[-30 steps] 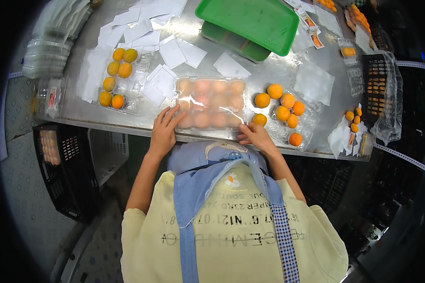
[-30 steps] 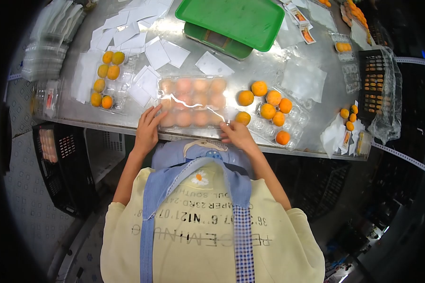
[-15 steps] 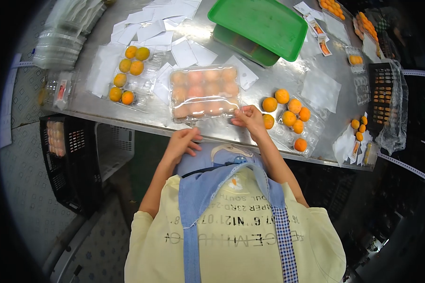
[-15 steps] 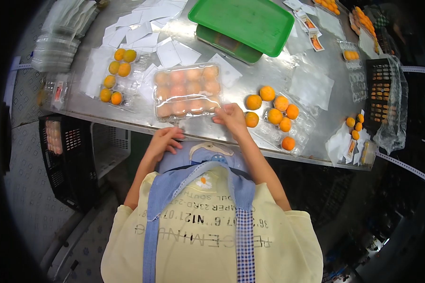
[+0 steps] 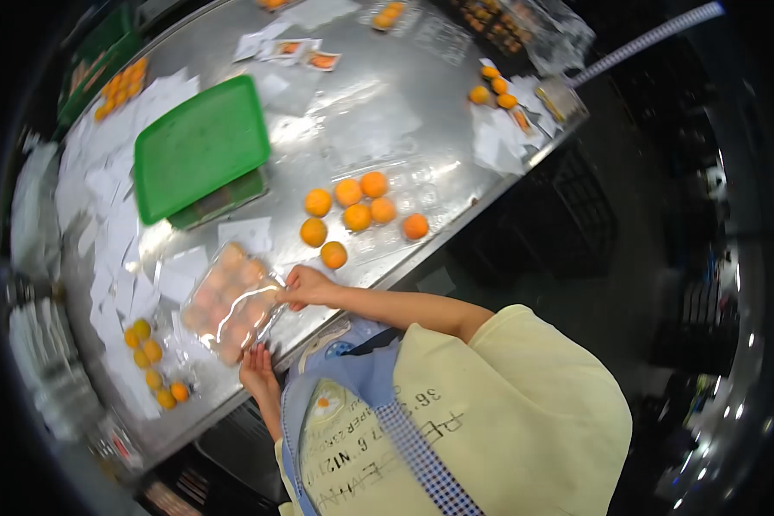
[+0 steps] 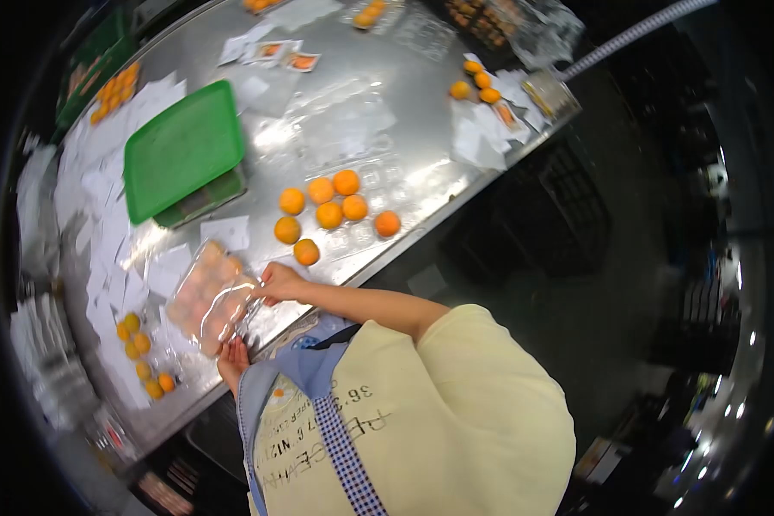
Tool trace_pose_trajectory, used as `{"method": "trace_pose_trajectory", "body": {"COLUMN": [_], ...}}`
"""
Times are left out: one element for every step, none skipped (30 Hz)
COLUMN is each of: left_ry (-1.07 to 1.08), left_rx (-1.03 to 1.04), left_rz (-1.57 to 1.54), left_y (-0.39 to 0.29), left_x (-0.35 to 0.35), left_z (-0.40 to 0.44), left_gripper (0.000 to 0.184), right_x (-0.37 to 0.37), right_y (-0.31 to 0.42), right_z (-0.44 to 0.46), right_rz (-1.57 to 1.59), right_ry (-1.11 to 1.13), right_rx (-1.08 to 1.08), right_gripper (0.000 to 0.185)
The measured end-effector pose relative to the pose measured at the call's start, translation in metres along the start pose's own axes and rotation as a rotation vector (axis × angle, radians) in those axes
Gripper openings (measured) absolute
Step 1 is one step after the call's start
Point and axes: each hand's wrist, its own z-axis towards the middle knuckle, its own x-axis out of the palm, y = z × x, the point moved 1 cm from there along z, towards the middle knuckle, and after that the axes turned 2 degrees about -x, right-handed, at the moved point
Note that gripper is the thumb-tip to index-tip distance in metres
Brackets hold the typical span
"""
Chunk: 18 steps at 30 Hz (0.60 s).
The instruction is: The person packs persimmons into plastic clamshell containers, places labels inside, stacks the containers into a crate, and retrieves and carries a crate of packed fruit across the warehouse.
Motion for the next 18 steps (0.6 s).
{"method": "trace_pose_trajectory", "body": {"left_ry": [-0.052,-0.081,-0.119,-0.104,-0.095,-0.092,-0.072,-0.059,-0.044,-0.034,0.017,0.005,-0.003,-0.037,-0.039,-0.041,-0.042,-0.039], "left_rx": [0.032,0.036,0.041,0.025,0.014,0.01,0.017,0.028,0.04,0.047,0.05,0.044,0.037,0.03,0.026,0.021,0.014,0.023], "left_rz": [0.027,0.026,0.02,0.024,0.025,0.018,0.024,0.027,0.029,0.013,0.028,0.019,0.008,0.015,0.014,0.013,0.012,0.012], "left_y": [-0.001,-0.001,0.0,0.0,-0.002,-0.002,-0.005,-0.004,-0.006,-0.005,-0.004,-0.004,-0.003,-0.005,-0.005,-0.005,-0.003,-0.002], "left_x": [0.006,0.005,0.005,0.004,0.002,-0.004,-0.002,0.0,0.005,0.003,0.002,0.003,0.006,0.013,0.013,0.011,0.01,0.01], "left_z": [-0.002,0.001,0.005,0.011,0.017,0.019,0.013,0.009,0.005,0.004,0.003,0.003,0.001,-0.006,-0.005,-0.004,-0.002,-0.002], "left_gripper": [0.022,0.02,0.019,0.018,0.017,0.017,0.017,0.016,0.016,0.017,0.016,0.016,0.016,0.017,0.018,0.018,0.019,0.021], "right_x": [-0.001,-0.001,-0.001,-0.002,-0.002,-0.002,0.003,0.008,0.011,0.012,0.011,0.009,0.008,0.006,0.007,0.008,0.01,0.011], "right_y": [0.0,0.0,-0.001,-0.003,-0.006,-0.011,-0.018,-0.028,-0.033,-0.03,-0.027,-0.024,-0.02,-0.017,-0.013,-0.01,-0.006,-0.004], "right_z": [-0.002,-0.003,-0.005,-0.007,-0.007,-0.007,-0.004,0.001,0.007,0.007,0.005,0.004,0.002,0.0,-0.002,-0.005,-0.008,-0.009], "right_rz": [0.018,0.0,-0.02,-0.04,0.008,0.052,0.092,0.193,0.181,0.228,0.273,0.291,0.308,0.312,0.305,0.297,0.29,0.257], "right_ry": [0.02,0.018,0.023,0.01,0.053,0.109,0.175,0.176,0.153,0.14,0.125,0.114,0.101,0.097,0.084,0.068,0.051,0.055], "right_rx": [0.019,0.02,0.029,0.026,0.091,0.154,0.224,0.223,0.213,0.212,0.213,0.209,0.203,0.214,0.214,0.213,0.214,0.217], "right_gripper": [0.047,0.048,0.049,0.044,0.042,0.039,0.037,0.03,0.029,0.028,0.026,0.025,0.024,0.023,0.021,0.02,0.018,0.019]}}
